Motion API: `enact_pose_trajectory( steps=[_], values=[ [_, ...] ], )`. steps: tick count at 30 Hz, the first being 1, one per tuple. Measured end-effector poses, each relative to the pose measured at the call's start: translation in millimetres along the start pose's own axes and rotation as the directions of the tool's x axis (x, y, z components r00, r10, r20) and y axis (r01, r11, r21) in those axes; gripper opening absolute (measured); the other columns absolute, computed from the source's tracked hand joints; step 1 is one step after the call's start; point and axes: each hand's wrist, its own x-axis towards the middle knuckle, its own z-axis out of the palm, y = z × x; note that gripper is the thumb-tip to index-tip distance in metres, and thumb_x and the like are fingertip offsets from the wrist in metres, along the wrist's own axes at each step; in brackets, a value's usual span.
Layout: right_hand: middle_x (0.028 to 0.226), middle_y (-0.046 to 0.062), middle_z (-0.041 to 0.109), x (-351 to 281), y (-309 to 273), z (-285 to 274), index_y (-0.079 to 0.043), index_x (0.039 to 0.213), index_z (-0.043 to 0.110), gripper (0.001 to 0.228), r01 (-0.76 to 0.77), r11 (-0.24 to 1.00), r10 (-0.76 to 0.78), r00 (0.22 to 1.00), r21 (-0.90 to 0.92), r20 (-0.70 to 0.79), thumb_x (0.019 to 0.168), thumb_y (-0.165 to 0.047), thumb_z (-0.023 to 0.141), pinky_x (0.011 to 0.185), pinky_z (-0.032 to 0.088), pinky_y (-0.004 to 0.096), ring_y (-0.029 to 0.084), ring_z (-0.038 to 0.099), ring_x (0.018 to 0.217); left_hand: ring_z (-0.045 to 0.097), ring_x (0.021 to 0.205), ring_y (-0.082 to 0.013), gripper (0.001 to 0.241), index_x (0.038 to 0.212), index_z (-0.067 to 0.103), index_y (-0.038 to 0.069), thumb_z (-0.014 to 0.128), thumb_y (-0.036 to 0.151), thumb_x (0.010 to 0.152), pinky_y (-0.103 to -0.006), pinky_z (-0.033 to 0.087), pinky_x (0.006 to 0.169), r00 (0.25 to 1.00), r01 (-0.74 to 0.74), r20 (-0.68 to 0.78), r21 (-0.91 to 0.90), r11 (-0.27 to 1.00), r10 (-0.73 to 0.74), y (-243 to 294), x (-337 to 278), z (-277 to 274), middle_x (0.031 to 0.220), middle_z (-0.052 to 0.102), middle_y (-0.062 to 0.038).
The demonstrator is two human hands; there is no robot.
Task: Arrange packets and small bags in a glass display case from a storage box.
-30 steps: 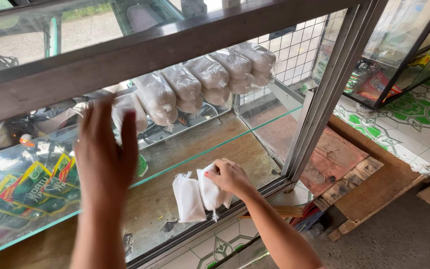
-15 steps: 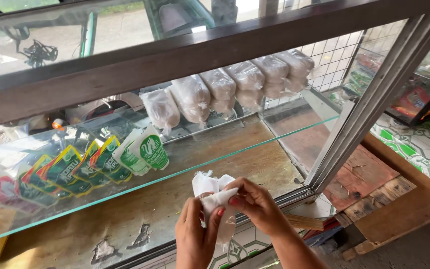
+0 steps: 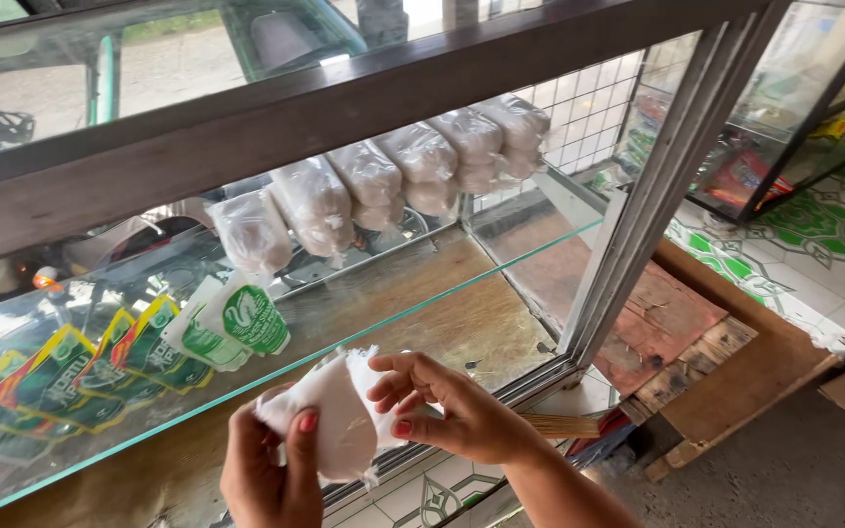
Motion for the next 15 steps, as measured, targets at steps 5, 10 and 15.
enact_pose_trajectory(
  steps=[5, 10, 15],
  values=[
    [0.131, 0.013, 0.066, 6, 17, -17, -0.001, 0.153, 0.048, 0.062, 0.003, 0.994, 0.002, 0.999, 0.105, -0.052, 0.102, -0.031, 0.069, 0.104, 0.053, 0.036, 0.019, 0.064, 0.120, 0.072, 0.102, -0.0215, 0.041, 0.123, 0.059, -0.005, 0.072, 0.019, 0.092, -0.0352, 0.056, 0.094, 0.998, 0.056, -0.008, -0.122, 0.991, -0.058, -16, -10, 2, 0.112, 0.073, -0.017],
    [0.139, 0.013, 0.057, 19, -6, -24, -0.003, 0.155, 0.037, 0.073, 0.057, 0.980, -0.033, 0.991, 0.192, -0.126, 0.098, -0.033, 0.071, 0.109, 0.048, 0.037, 0.020, 0.060, 0.122, 0.073, 0.106, -0.0223, 0.043, 0.122, 0.060, -0.005, 0.073, 0.020, 0.089, -0.0362, 0.057, 0.096, 0.990, 0.143, 0.006, -0.121, 0.982, -0.144, -11, -11, 5, 0.113, 0.074, -0.018],
    [0.133, 0.015, 0.059, 18, -4, -24, -0.001, 0.155, 0.039, 0.072, 0.065, 0.970, -0.036, 0.991, 0.235, -0.129, 0.098, -0.030, 0.073, 0.106, 0.050, 0.038, 0.021, 0.063, 0.117, 0.073, 0.106, -0.0227, 0.042, 0.121, 0.061, -0.005, 0.073, 0.020, 0.090, -0.0364, 0.056, 0.097, 0.992, 0.123, 0.004, -0.123, 0.985, -0.124, -20, -14, 2, 0.113, 0.075, -0.018]
  ],
)
